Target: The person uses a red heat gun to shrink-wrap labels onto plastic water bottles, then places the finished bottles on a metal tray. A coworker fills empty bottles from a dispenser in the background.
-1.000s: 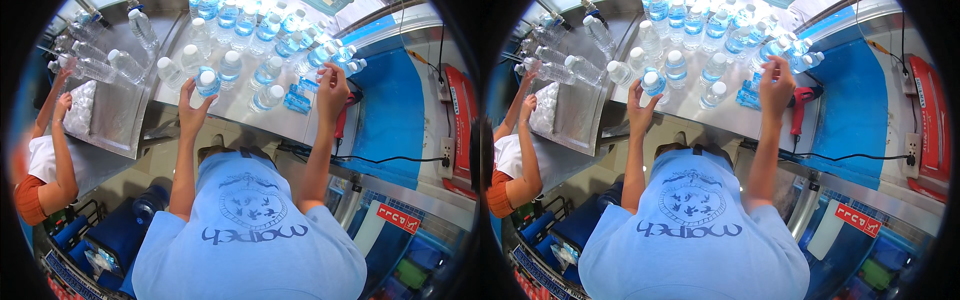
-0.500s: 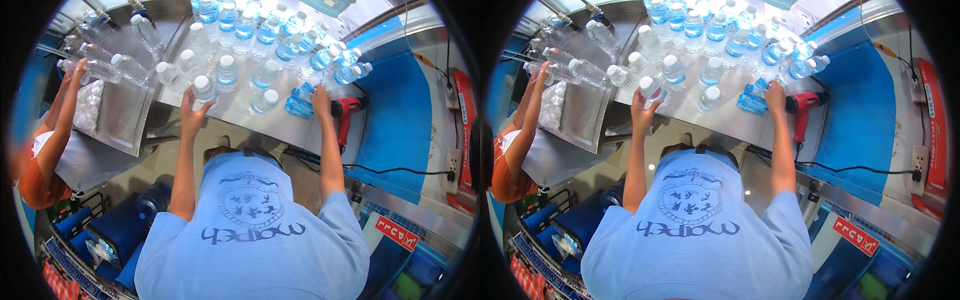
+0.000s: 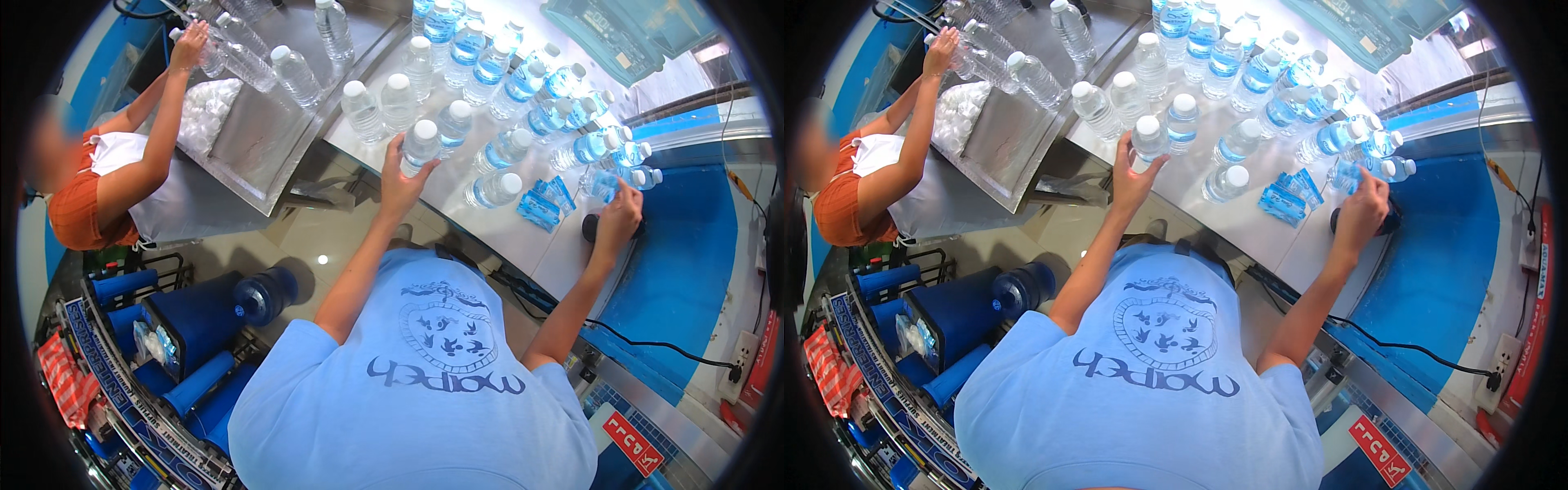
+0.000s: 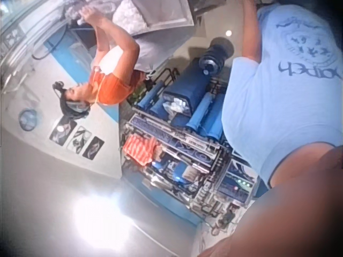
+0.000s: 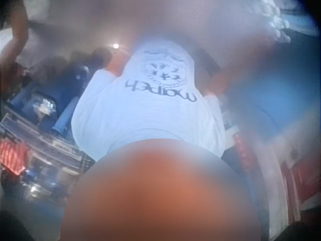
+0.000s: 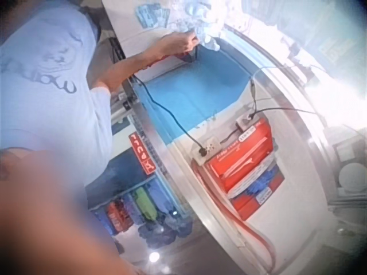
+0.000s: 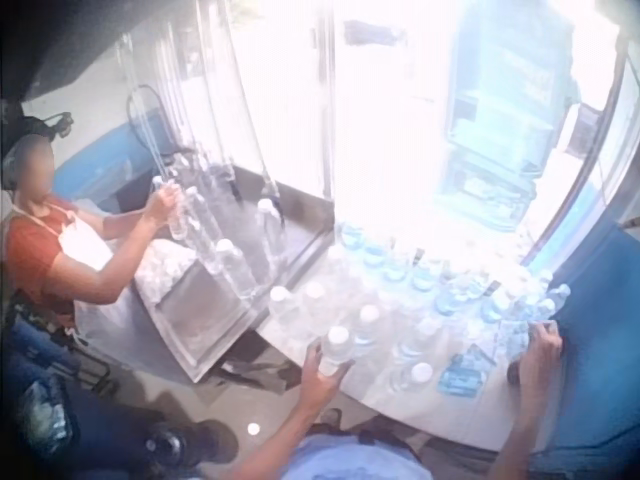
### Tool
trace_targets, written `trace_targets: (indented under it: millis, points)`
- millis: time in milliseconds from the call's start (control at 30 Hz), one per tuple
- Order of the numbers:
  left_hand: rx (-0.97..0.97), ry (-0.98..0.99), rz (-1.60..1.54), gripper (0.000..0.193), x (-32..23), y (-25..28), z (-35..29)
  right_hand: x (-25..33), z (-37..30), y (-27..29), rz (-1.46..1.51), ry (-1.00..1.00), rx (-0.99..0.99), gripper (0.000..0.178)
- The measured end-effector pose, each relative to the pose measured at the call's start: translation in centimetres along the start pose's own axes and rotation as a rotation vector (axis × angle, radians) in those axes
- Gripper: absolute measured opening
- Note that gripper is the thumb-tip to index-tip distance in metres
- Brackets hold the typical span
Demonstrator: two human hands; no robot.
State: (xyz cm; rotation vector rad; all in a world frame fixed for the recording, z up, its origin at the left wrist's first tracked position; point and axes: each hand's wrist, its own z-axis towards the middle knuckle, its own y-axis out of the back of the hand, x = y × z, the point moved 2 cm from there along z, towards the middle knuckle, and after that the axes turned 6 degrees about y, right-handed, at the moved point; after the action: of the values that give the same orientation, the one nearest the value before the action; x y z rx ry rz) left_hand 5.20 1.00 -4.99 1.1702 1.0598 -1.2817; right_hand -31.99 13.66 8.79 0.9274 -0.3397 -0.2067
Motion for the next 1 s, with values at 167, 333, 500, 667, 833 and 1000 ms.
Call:
trace_targets:
  millis: [167, 333, 500, 667, 833, 1000]
  points:
    - [-0.169, -0.133, 0.099, 0.077, -2.3, 4.9, -0.1, 8.9, 5.1, 3.4, 0.363, -0.037, -0.159, 0.029]
    - [-0.089, -0.125, -0.175, 0.046, -6.9, 11.4, 7.1, 24.6, 7.2, 0.6, 1.037, 0.356, 0.244, 0.045]
    - [0.366, 0.162, -0.741, 0.043, -10.5, 12.8, 10.8, 36.3, 9.1, -7.3, 1.375, 0.345, 0.99, 0.059]
    - [0.27, 0.291, -0.562, 0.041, -9.5, 13.9, 11.4, 37.2, 10.2, -10.7, 1.148, 0.279, 0.991, 0.059]
    - [0.156, 0.421, -0.61, 0.035, -6.3, 13.6, 12.0, 36.9, 10.8, -11.8, 1.046, 0.32, 0.967, 0.034]
    - [0.069, 0.361, -0.441, 0.033, -4.9, 12.9, 12.3, 36.5, 10.8, -12.8, 0.96, 0.339, 1.004, 0.022]
